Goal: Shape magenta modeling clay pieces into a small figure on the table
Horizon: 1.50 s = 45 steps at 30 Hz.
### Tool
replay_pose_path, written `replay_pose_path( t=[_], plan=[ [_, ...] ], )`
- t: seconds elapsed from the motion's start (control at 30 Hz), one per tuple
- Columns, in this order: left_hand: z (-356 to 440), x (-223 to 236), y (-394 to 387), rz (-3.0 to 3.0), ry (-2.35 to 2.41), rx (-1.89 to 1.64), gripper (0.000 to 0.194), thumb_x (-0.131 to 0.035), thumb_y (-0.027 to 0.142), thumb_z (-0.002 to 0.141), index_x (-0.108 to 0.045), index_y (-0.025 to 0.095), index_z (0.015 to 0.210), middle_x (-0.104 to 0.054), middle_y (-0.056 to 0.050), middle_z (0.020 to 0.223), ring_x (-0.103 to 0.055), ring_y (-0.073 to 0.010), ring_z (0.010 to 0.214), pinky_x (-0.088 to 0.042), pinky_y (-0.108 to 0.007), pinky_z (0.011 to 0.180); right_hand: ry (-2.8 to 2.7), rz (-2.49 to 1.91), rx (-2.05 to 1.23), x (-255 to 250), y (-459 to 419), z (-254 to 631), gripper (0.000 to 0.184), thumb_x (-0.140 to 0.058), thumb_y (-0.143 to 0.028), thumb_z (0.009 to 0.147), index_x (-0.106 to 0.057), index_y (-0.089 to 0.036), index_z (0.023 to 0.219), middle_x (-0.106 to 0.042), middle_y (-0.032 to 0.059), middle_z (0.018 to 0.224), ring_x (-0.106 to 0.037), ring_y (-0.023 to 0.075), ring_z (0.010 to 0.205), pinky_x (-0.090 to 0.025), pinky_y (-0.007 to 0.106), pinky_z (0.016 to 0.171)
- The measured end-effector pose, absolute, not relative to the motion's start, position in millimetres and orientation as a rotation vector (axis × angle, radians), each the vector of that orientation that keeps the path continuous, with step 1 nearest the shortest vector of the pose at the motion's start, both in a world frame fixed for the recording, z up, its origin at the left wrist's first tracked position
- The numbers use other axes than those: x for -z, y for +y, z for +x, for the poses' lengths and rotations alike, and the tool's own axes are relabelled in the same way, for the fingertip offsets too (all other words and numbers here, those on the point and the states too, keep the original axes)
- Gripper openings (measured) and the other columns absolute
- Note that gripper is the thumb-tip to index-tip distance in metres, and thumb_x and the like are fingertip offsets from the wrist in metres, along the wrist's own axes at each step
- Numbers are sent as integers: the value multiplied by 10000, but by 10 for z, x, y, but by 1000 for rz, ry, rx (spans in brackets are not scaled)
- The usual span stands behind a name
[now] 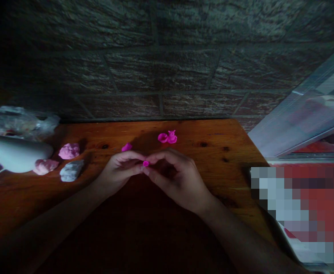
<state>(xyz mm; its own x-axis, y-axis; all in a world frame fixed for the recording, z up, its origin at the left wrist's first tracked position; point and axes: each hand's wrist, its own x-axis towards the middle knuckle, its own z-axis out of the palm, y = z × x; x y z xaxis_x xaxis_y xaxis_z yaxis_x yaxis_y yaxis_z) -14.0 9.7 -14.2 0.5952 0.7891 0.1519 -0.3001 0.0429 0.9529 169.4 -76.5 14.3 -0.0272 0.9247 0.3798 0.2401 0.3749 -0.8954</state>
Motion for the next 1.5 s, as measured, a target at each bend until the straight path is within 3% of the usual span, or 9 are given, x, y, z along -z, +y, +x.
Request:
replay_pose_path(
  t=[0.17,0.4,0.57,0.83,0.93,1.03,1.13,1.33,1.5],
  plan=[
    [-116,139,84,1323,466,-914,158,-874,160,743,-813,205,882,-822,-27,924,-759,-144,868,-598,-255,851,-1591,-1137,-684,-115,-741,1695,237,-755,-230,902,-713,-233,1135,-757,8,959,-701,121,783,-548,235,681],
    [-78,151,43,1562,649,-938,258,-814,199,790,-754,194,1041,-801,-44,976,-745,-160,874,-588,-260,770,-1538,-1265,-611,-120,-702,1726,110,-744,-239,890,-753,-222,999,-779,22,935,-719,150,797,-567,271,749],
    [-89,132,13,1704,773,-947,256,-790,218,808,-760,208,1062,-769,-24,874,-704,-144,741,-546,-237,659,-1429,-1293,-717,-73,-636,1744,126,-760,-296,866,-766,-232,975,-804,26,933,-747,178,826,-591,304,771],
    [-83,134,-37,1792,725,-1049,250,-759,174,837,-793,247,1074,-818,-41,980,-755,-187,850,-593,-292,818,-1398,-1325,-822,-6,-648,1646,176,-772,-332,849,-750,-244,1000,-813,43,988,-763,203,884,-594,350,836],
    [-64,149,-11,1691,695,-1065,261,-775,171,822,-797,239,1073,-815,-40,982,-753,-177,874,-597,-289,847,-1306,-1290,-906,-10,-629,1678,343,-813,-352,808,-703,-229,1108,-801,35,938,-749,183,823,-589,326,777],
    [-37,144,42,1462,691,-1063,298,-844,188,752,-794,213,1045,-809,-31,927,-737,-157,807,-609,-272,763,-1195,-1250,-975,-47,-588,1752,427,-834,-395,774,-675,-208,1123,-764,15,844,-693,149,689,-562,279,631],
    [-15,101,78,1240,709,-1013,323,-899,198,697,-798,194,1004,-808,-36,906,-728,-144,786,-588,-229,666,-1076,-1273,-1021,-70,-547,1830,409,-827,-459,756,-694,-185,1029,-747,21,838,-628,113,581,-518,251,522],
    [-6,-6,51,943,709,-908,380,-974,190,566,-824,199,915,-807,-27,867,-736,-107,787,-565,-170,686,-974,-1334,-1073,-9,-509,1886,346,-793,-428,771,-723,-169,989,-720,14,802,-607,93,532,-480,228,468],
    [-25,-18,40,944,692,-867,348,-950,163,612,-824,189,936,-810,-40,901,-745,-123,815,-572,-206,743,-985,-1334,-1100,19,-500,1882,276,-791,-390,783,-738,-174,946,-722,7,780,-612,87,528,-474,213,460]
  ],
)
